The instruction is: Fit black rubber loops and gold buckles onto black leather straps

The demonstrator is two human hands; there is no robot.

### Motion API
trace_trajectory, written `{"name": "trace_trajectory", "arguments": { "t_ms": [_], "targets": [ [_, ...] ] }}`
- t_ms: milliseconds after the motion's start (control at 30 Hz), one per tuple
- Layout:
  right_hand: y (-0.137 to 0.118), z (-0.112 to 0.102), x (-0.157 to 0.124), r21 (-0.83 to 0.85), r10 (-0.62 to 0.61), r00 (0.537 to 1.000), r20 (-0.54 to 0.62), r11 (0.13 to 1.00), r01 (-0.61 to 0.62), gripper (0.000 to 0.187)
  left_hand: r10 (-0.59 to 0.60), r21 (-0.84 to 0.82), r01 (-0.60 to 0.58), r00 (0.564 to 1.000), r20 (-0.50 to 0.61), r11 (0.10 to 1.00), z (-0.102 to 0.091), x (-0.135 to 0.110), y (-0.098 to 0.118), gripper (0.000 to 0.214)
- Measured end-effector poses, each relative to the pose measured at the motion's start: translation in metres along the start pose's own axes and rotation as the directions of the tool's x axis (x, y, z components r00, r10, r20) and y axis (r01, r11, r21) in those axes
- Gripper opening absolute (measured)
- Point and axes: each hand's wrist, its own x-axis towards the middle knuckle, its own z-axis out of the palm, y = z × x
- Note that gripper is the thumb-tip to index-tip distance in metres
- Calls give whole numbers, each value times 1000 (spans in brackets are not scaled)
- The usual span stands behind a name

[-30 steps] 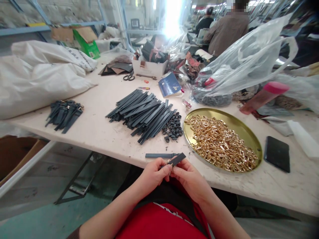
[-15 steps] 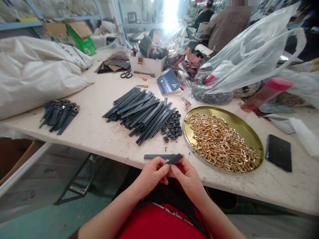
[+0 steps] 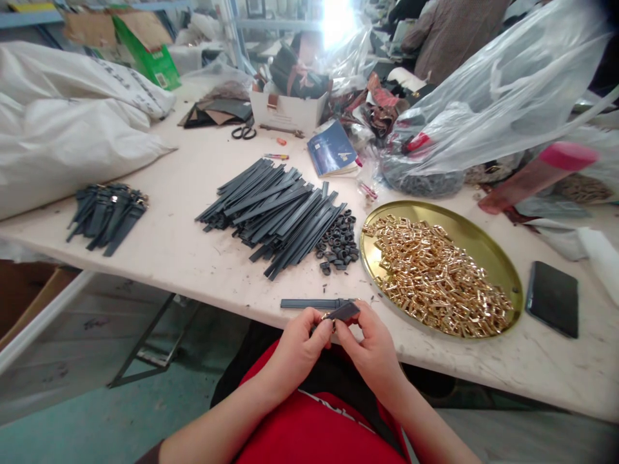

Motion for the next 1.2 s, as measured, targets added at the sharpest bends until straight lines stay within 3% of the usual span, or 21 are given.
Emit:
{"name": "trace_trajectory", "arguments": {
  "t_ms": [167, 233, 300, 400, 467, 633, 800, 900, 1000, 1067, 1133, 1200],
  "targets": [
    [-3, 2, -1, 235, 168, 975, 142, 952, -198, 14, 45, 38, -44, 999, -26, 998, 1, -6, 2, 29],
    [-4, 3, -3, 161, 116, 988, 102, 978, -132, 12, 38, 35, -37, 998, -50, 999, 2, -9, 2, 29],
    [-5, 1, -6, -32, -26, 999, 21, 999, 27, 7, 41, 38, -39, 997, -66, 999, 4, -12, 0, 29],
    [-5, -3, -10, -228, -154, 988, 7, 962, 151, 4, 62, 79, -57, 996, -69, 995, 7, -15, -2, 28],
    [-5, -6, -10, -203, -115, 993, 41, 972, 121, 5, 68, 128, -58, 995, -78, 990, 7, -17, -2, 27],
    [-8, -10, -10, 64, 109, 986, 123, 991, -117, 10, 72, 213, -64, 997, -30, 975, 1, -23, 5, 27],
    [-14, -10, -16, -90, -53, 997, 62, 994, 58, 5, 44, 167, -42, 999, -6, 985, -5, -20, 12, 32],
    [-14, -8, -15, -30, -5, 991, 133, 1000, 9, 6, -6, 93, 1, 999, 53, 996, -8, -13, 13, 28],
    [-10, -12, -1, 32, 23, 967, 253, 999, -32, 15, 10, 18, -12, 992, 127, 1000, -12, -5, 14, 29],
    [-6, -19, 18, 32, 10, 964, 264, 999, -19, 23, 30, 50, -39, 985, 169, 998, -17, 1, 15, 27],
    [0, -26, 41, -90, -37, 985, 171, 995, 53, 24, 23, 110, -38, 990, 136, 993, -22, 8, 16, 22],
    [8, -29, 66, -355, -147, 985, 90, 919, 169, 15, 12, 125, -18, 999, 53, 992, -27, 16, 15, 26]
  ]
}}
